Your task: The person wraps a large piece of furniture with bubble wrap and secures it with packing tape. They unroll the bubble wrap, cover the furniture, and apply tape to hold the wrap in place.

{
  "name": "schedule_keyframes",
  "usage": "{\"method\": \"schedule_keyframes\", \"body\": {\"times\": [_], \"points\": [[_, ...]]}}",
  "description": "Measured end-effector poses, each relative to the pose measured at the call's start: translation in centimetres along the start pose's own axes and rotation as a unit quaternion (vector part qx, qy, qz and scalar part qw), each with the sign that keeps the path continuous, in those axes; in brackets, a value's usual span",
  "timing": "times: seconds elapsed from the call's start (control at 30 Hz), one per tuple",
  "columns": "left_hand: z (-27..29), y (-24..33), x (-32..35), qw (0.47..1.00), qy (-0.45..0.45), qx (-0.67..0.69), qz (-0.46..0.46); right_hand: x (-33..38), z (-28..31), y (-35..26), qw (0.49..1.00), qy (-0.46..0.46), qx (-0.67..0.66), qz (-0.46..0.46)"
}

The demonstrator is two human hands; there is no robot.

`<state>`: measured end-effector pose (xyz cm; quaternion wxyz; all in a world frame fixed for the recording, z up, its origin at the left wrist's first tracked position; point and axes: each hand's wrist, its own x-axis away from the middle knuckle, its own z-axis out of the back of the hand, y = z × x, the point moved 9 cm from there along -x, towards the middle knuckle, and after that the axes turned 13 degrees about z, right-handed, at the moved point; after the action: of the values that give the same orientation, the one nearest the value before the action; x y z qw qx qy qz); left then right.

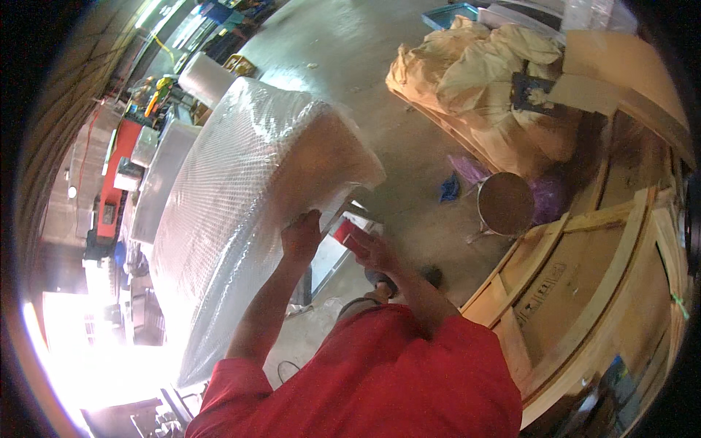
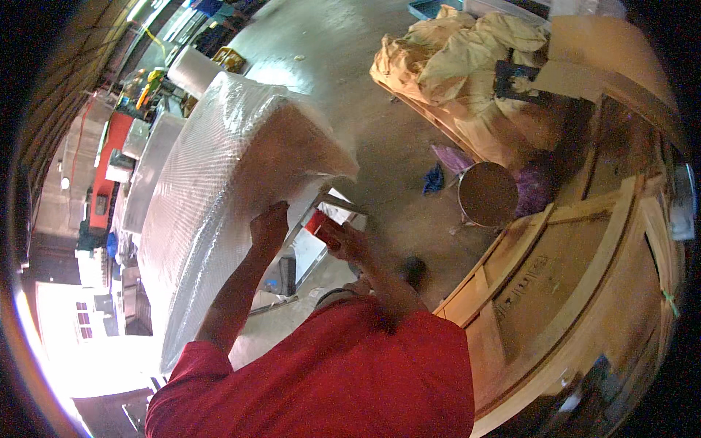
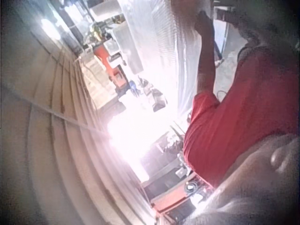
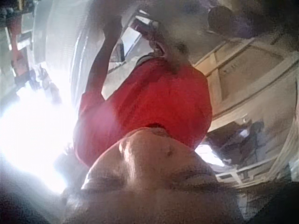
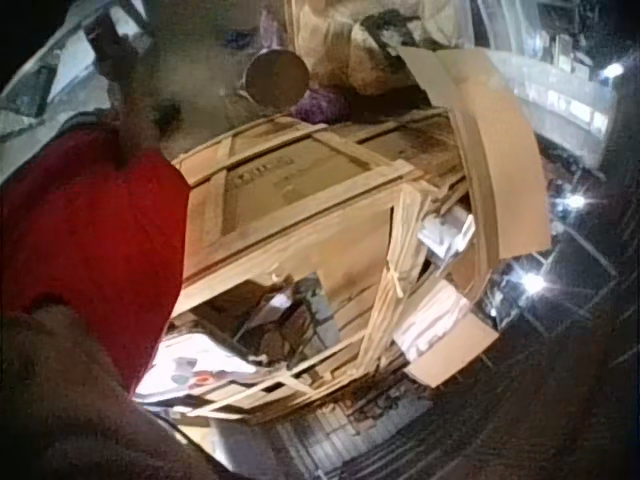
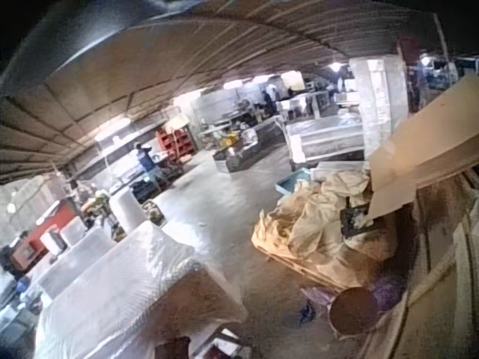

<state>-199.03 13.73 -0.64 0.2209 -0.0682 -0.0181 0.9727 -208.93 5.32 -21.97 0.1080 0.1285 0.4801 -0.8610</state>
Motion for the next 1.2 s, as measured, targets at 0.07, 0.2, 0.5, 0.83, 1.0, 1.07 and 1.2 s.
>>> {"method": "schedule_keyframes", "body": {"times": [0.07, 0.2, 0.5, 0.83, 1.0, 1.07, 1.2], "points": [[0.8, 0.1, -0.8, 0.999, 0.031, -0.026, 0.015, -2.3, -0.4, 1.1, 0.997, -0.005, 0.047, -0.053], [2.0, -0.1, -1.9, 0.993, 0.083, -0.063, 0.055, -6.2, 1.0, -1.6, 0.992, 0.077, 0.080, 0.063], [-2.3, 1.8, 3.6, 0.983, -0.129, 0.104, 0.085, -5.9, 3.4, -3.6, 0.994, 0.034, 0.106, 0.022], [-1.9, -0.1, 0.3, 0.974, -0.003, 0.216, 0.075, -5.5, 2.1, -2.7, 0.994, 0.078, 0.076, 0.019], [-4.0, 3.6, 5.1, 0.950, -0.187, 0.250, -0.002, -5.5, 1.5, -2.4, 0.988, 0.085, 0.127, 0.016], [-5.2, 3.1, 4.4, 0.948, -0.145, 0.283, 0.000, -5.2, 1.5, -2.7, 0.987, 0.114, 0.103, 0.045], [-8.0, -2.5, -0.9, 0.955, -0.059, 0.284, 0.061, -4.0, 1.0, -1.5, 0.988, 0.112, 0.098, 0.033]]}}
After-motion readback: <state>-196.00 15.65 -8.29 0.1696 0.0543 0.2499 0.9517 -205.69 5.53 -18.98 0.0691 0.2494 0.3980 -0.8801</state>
